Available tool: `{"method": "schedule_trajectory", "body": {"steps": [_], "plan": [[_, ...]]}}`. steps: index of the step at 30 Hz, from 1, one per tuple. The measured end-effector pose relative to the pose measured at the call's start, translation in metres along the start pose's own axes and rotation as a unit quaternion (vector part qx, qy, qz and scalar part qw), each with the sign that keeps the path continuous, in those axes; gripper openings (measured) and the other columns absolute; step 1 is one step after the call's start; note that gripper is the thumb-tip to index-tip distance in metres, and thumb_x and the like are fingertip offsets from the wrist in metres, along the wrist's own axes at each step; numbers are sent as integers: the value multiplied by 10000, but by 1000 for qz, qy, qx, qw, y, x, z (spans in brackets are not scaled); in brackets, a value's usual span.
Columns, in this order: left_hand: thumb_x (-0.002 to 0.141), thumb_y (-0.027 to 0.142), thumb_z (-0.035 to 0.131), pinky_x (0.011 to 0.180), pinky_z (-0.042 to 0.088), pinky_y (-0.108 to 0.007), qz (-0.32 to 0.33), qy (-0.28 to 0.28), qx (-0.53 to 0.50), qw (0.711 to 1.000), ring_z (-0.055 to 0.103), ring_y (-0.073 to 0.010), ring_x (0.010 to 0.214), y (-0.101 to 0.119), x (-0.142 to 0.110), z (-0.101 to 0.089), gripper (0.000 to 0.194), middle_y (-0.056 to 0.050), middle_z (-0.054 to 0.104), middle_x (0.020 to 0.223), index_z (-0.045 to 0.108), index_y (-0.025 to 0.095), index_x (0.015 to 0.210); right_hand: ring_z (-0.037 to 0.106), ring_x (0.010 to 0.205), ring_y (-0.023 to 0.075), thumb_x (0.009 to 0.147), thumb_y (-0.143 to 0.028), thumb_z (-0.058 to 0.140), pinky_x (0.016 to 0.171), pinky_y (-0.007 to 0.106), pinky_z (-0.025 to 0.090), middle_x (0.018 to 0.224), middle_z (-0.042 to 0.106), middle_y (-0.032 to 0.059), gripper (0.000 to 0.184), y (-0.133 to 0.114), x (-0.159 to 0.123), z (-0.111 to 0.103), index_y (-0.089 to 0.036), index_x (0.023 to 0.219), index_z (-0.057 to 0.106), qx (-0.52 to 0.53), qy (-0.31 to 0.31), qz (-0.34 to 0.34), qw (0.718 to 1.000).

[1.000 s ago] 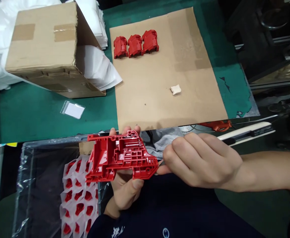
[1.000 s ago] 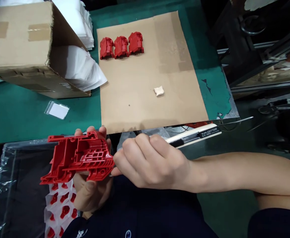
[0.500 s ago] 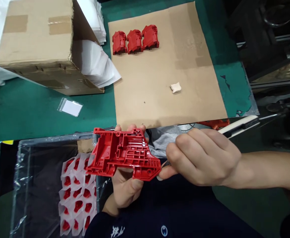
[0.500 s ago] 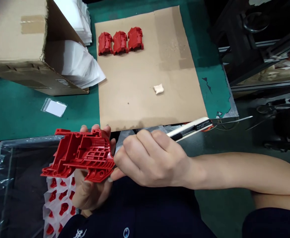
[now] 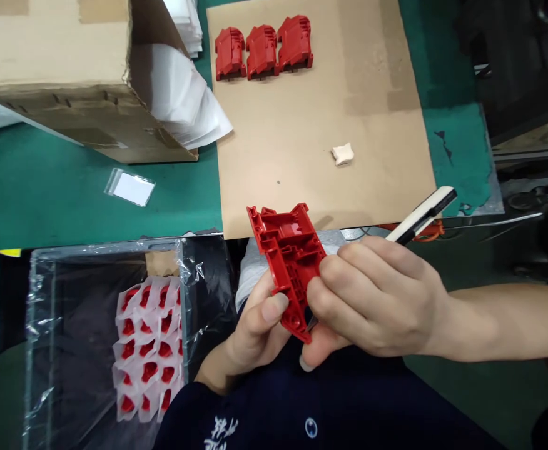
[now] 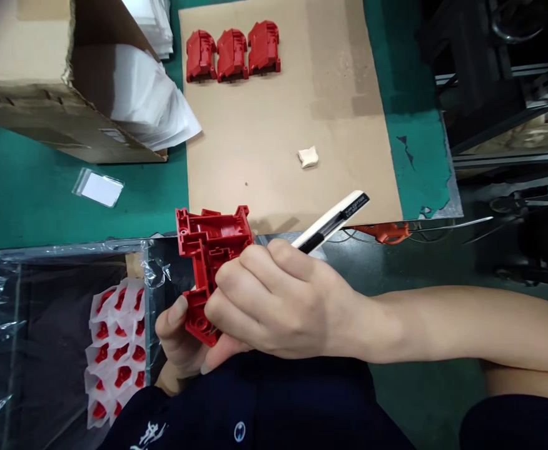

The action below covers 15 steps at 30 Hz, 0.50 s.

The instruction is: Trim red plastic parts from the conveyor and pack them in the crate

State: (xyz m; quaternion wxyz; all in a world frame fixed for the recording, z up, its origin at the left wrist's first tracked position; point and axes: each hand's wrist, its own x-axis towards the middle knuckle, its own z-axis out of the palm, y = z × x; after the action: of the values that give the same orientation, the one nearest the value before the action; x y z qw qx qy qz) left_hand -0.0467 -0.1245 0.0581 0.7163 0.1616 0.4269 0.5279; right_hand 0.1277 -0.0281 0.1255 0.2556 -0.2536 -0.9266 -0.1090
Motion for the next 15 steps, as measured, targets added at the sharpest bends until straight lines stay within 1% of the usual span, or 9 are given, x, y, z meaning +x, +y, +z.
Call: {"method": "schedule_trajectory", "body": {"steps": [5, 8, 10, 12, 15], "plan": [[842, 633, 529, 1048, 516, -487, -34, -23, -16, 999, 677, -290, 1116, 6, 4, 6, 472, -26, 765, 980, 701, 314, 1145, 486, 740, 155, 1037, -474, 212, 753, 314, 369, 758, 569, 12, 486, 1, 1, -1, -216, 816, 559, -9, -11, -5, 1000], [857, 587, 536, 1043, 523, -457, -48, -2, -35, 998, 683, -279, 1108, 11, 4, 10, 419, -18, 765, 998, 721, 295, 1093, 485, 743, 156, 1042, -459, 193, 752, 316, 368, 766, 572, 11, 486, 1, 2, -1, -220, 838, 564, -22, -29, -9, 999], [843, 572, 564, 1016, 544, -440, -59, 0, -42, 997, 697, -282, 1075, 14, 4, 14, 394, -14, 768, 981, 731, 284, 1054, 475, 729, 159, 1043, -450, 169, 738, 319, 367, 766, 571, 15, 501, 1, 2, -1, -215, 842, 562, -27, -37, -12, 999], [822, 586, 585, 980, 567, -433, -70, -17, -37, 997, 706, -290, 1050, 18, 7, 20, 414, -16, 770, 953, 731, 275, 1052, 463, 711, 160, 1046, -424, 182, 723, 321, 361, 758, 565, 15, 479, 1, 3, -1, -209, 842, 559, -32, -38, -18, 999], [817, 588, 590, 945, 583, -437, -77, -56, -22, 995, 708, -296, 1042, 26, 13, 29, 422, -17, 767, 937, 723, 268, 1056, 451, 699, 153, 1035, -338, 284, 717, 319, 350, 725, 536, 2, 362, 1, 4, -2, -204, 831, 551, -52, -44, -29, 997]]}}
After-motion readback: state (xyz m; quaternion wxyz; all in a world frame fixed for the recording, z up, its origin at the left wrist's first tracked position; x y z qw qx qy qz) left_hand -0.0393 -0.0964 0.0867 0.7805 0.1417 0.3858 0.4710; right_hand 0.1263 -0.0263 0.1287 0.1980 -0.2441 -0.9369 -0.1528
